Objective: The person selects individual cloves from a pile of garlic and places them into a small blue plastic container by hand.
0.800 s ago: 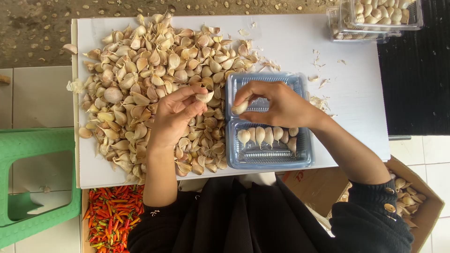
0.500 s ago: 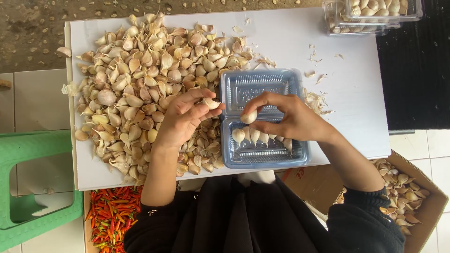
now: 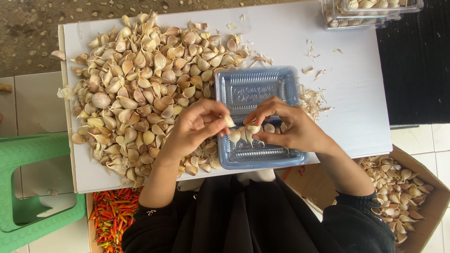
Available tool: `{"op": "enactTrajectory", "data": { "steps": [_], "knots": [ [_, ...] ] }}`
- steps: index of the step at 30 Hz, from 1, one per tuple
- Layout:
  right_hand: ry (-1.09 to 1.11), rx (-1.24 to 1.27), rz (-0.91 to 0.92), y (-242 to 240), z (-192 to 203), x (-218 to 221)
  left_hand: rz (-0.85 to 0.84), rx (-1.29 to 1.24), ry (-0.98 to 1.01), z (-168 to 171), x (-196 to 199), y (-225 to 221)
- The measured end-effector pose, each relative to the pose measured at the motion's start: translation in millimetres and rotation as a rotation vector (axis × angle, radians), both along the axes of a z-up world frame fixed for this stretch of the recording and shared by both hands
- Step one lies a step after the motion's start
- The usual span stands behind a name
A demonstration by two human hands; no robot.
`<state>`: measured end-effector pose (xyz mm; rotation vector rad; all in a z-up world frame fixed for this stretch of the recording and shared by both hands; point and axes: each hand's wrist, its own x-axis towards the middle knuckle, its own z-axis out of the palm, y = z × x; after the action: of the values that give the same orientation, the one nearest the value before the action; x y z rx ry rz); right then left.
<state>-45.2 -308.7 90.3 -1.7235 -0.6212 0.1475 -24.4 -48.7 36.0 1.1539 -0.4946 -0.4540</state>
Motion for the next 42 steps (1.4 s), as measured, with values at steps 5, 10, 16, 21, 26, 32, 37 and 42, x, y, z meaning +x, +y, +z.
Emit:
{"op": "enactTrajectory", "data": {
  "steps": [5,10,16,21,26,32,37,42],
  "knots": [
    [-0.028,0.015,-0.043,5,-1,-4,0.002,0.103,-0.077,18,-5,-7],
    [-0.04,-0.014,-0.101,-14,1,-9,0.014,0.172,-0.072,12,-7,-4],
    [-0.081,-0.19,-0.205,-35,20,-31,-0.029,0.258,-0.176,28,-19,-11],
    [-0.168,-0.426,-0.151,-41,20,-47,-0.082,0.366,-0.415,34,-33,-26],
    [-0.21,-0.522,-0.079,-45,9,-58,-0.122,0.418,-0.408,32,-37,-46],
    [-0.235,-0.594,0.013,-42,11,-58,-0.117,0.432,-0.428,23,-39,-60],
    [-0.24,-0.648,0.121,-48,13,-59,-0.121,0.465,-0.391,21,-39,-64],
    [-0.327,-0.769,0.068,-53,-3,-57,-0.109,0.484,-0.404,21,-40,-70]
  ]
}}
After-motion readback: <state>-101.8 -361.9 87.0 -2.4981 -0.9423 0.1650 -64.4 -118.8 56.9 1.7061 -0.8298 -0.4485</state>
